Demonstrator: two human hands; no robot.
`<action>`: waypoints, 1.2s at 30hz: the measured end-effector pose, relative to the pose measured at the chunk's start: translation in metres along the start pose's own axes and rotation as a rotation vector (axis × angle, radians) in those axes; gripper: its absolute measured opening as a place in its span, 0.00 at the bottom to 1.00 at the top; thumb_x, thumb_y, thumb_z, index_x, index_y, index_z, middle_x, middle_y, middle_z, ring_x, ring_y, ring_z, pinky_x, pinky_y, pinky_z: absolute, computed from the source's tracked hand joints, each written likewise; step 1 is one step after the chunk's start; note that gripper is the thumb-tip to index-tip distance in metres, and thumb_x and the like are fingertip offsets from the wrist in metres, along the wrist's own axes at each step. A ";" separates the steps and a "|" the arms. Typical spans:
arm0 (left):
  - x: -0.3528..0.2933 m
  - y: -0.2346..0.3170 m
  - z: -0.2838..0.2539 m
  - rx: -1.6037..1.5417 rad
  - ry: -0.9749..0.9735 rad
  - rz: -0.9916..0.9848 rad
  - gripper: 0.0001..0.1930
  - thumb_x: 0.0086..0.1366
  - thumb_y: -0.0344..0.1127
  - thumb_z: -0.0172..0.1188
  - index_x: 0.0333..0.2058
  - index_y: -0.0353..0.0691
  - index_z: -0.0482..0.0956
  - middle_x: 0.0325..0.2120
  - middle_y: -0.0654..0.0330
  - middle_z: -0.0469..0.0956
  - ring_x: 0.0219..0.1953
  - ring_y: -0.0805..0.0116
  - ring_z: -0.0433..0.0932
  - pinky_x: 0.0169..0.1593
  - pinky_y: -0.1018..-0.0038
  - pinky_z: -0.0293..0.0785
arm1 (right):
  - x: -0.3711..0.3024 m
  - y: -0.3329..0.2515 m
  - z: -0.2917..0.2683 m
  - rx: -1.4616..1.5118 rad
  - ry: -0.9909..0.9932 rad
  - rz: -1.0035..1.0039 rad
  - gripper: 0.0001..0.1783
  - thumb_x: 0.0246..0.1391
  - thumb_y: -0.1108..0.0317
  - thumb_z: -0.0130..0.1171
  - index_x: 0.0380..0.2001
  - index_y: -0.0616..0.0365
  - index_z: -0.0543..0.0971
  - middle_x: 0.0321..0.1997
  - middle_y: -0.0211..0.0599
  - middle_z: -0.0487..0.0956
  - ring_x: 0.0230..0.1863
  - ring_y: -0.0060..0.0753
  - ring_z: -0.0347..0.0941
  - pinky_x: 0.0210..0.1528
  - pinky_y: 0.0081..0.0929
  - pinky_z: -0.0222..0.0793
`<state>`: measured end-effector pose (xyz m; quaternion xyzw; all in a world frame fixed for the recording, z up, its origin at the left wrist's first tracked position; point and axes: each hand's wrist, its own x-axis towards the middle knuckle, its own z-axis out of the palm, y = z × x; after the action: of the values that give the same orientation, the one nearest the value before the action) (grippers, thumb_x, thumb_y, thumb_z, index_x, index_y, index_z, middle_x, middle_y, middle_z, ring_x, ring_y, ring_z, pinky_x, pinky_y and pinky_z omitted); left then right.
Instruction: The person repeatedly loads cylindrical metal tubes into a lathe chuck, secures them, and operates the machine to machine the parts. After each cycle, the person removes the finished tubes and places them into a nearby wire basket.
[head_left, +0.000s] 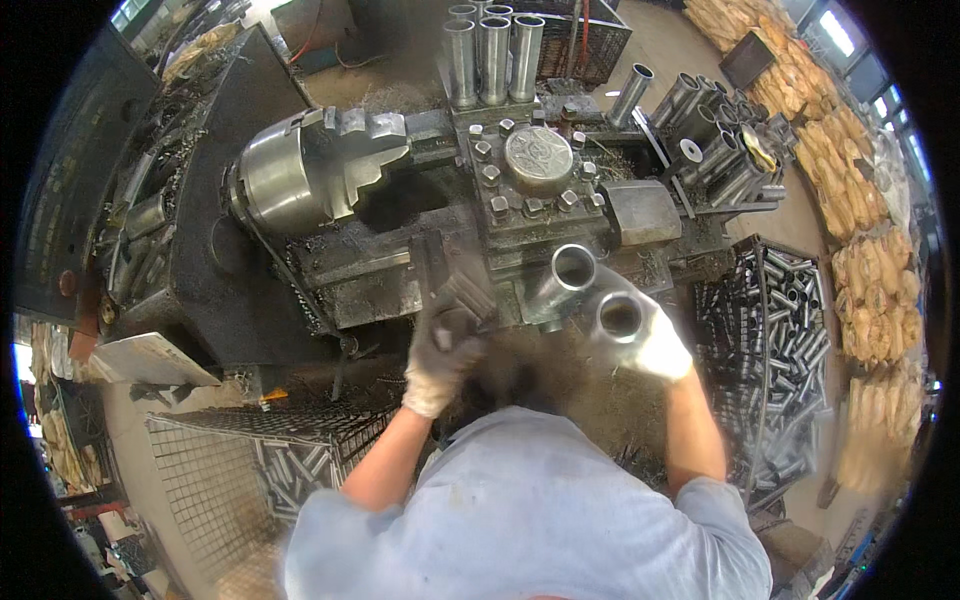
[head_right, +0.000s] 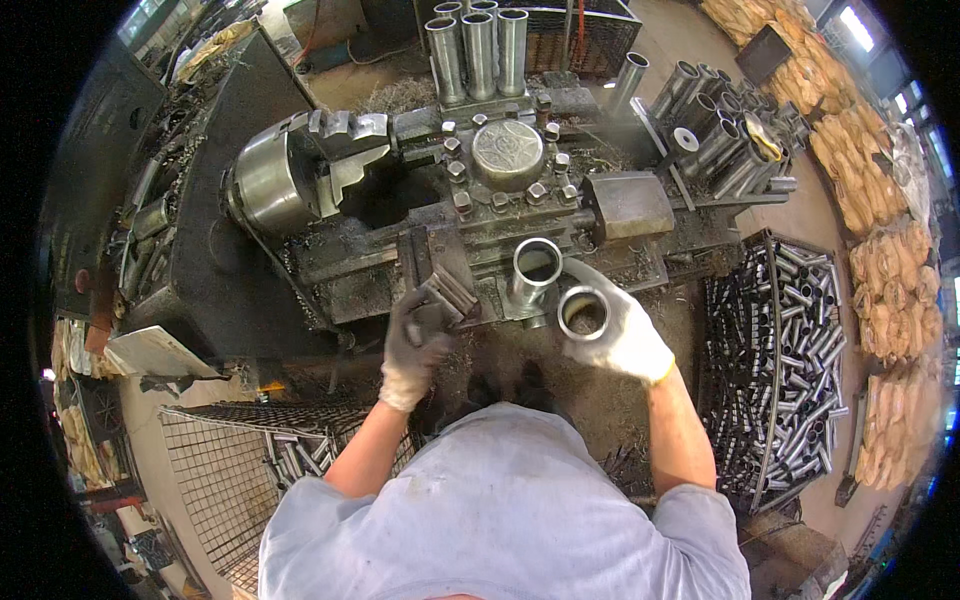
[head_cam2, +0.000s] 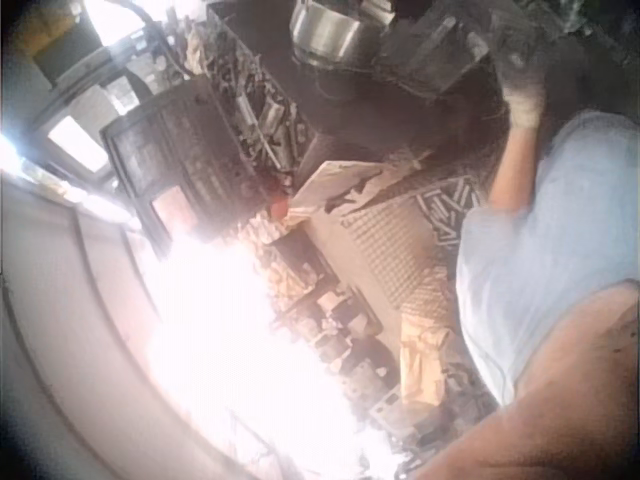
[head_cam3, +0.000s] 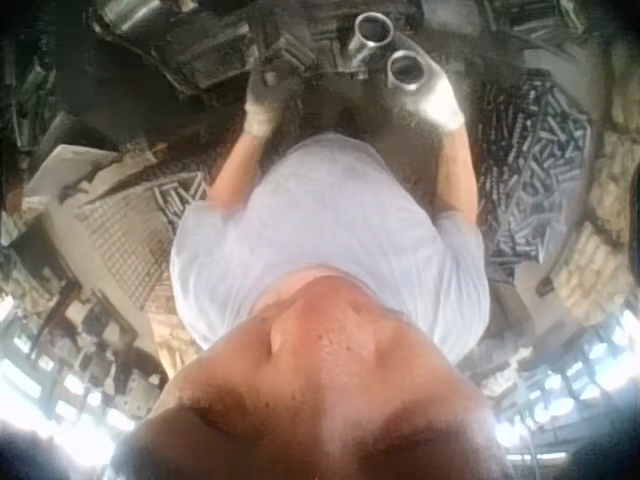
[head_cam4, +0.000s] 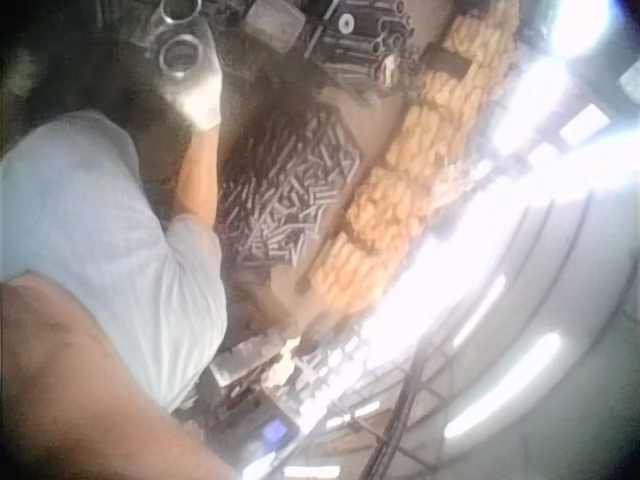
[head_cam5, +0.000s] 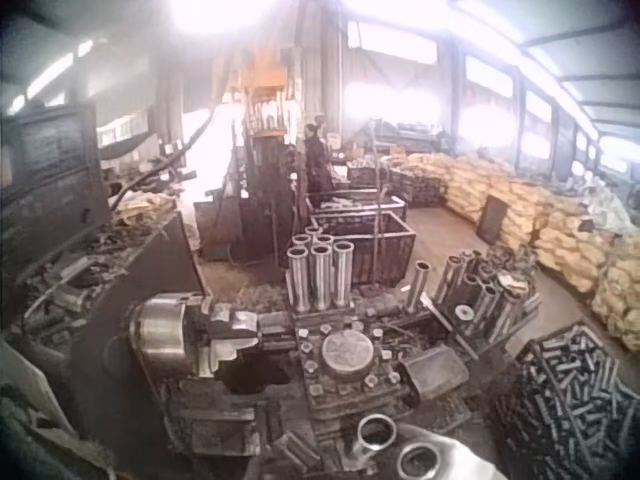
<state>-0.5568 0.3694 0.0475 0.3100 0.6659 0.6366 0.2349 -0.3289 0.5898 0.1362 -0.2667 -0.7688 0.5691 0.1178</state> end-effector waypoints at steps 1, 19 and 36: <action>0.008 0.006 0.015 0.254 -0.043 0.233 0.38 0.61 0.49 0.80 0.62 0.35 0.72 0.53 0.54 0.83 0.50 0.59 0.85 0.54 0.62 0.85 | 0.003 0.003 -0.004 0.125 -0.054 -0.014 0.40 0.38 0.70 0.78 0.60 0.63 0.80 0.53 0.43 0.86 0.51 0.31 0.83 0.57 0.32 0.80; -0.016 -0.032 -0.092 -1.028 0.248 -0.510 0.46 0.70 0.82 0.42 0.54 0.39 0.81 0.44 0.50 0.86 0.43 0.49 0.88 0.47 0.49 0.87 | 0.052 0.022 0.156 -0.629 -0.023 -0.350 0.25 0.57 0.54 0.66 0.53 0.57 0.80 0.41 0.49 0.86 0.36 0.54 0.87 0.37 0.48 0.83; 0.050 0.008 -0.069 -1.114 -0.080 -0.262 0.41 0.78 0.69 0.47 0.74 0.42 0.65 0.72 0.54 0.69 0.74 0.53 0.66 0.76 0.55 0.64 | 0.118 -0.124 0.159 -0.038 -0.288 0.159 0.44 0.42 0.49 0.79 0.61 0.61 0.78 0.50 0.54 0.86 0.49 0.46 0.85 0.55 0.40 0.79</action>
<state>-0.6392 0.3567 0.0648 0.0781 0.2533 0.8448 0.4648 -0.5383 0.4987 0.1868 -0.2447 -0.7649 0.5942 -0.0443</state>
